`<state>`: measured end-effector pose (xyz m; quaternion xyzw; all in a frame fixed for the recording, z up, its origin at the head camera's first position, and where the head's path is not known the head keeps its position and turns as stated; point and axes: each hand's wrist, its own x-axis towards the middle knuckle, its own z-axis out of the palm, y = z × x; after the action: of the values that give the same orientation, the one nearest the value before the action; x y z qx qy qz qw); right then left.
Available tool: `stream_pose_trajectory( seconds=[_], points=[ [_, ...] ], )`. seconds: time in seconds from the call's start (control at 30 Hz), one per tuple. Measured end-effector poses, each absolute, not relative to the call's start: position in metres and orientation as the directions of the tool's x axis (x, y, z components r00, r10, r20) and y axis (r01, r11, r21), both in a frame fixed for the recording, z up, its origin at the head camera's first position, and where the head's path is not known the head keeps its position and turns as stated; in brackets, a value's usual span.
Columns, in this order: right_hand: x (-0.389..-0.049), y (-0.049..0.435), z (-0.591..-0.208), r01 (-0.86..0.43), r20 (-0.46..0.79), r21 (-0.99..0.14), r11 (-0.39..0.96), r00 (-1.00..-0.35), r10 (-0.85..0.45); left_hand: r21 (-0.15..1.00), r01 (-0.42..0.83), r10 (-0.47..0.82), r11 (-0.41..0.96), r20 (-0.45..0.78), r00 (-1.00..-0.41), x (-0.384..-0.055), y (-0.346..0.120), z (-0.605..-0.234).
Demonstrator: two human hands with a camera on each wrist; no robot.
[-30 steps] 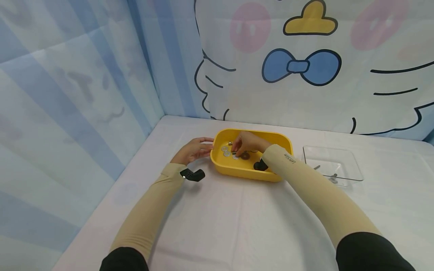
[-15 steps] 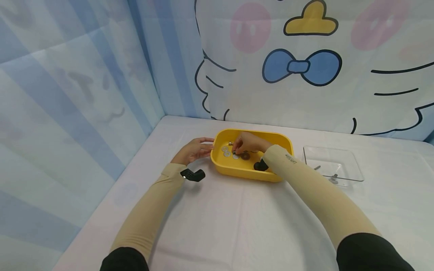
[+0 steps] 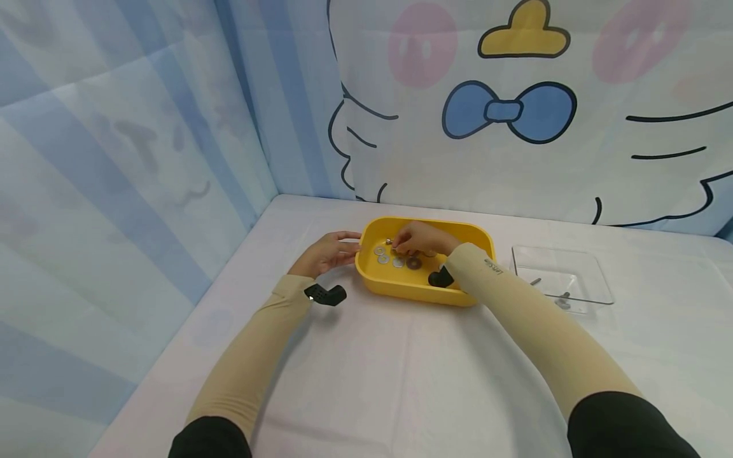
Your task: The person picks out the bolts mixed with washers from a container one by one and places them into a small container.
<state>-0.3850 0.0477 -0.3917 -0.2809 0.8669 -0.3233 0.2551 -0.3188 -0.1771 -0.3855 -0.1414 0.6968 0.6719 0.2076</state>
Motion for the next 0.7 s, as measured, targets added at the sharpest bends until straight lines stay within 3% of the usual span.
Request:
stream_pose_trajectory(
  seconds=[0.7],
  points=[
    [-0.3888, 0.0523, -0.3942, -0.166, -0.296, -0.807, 0.566, -0.717, -0.631, 0.878, -0.473, 0.068, 0.070, -0.477, -0.876, -0.3206, -0.1772, -0.3869]
  ],
)
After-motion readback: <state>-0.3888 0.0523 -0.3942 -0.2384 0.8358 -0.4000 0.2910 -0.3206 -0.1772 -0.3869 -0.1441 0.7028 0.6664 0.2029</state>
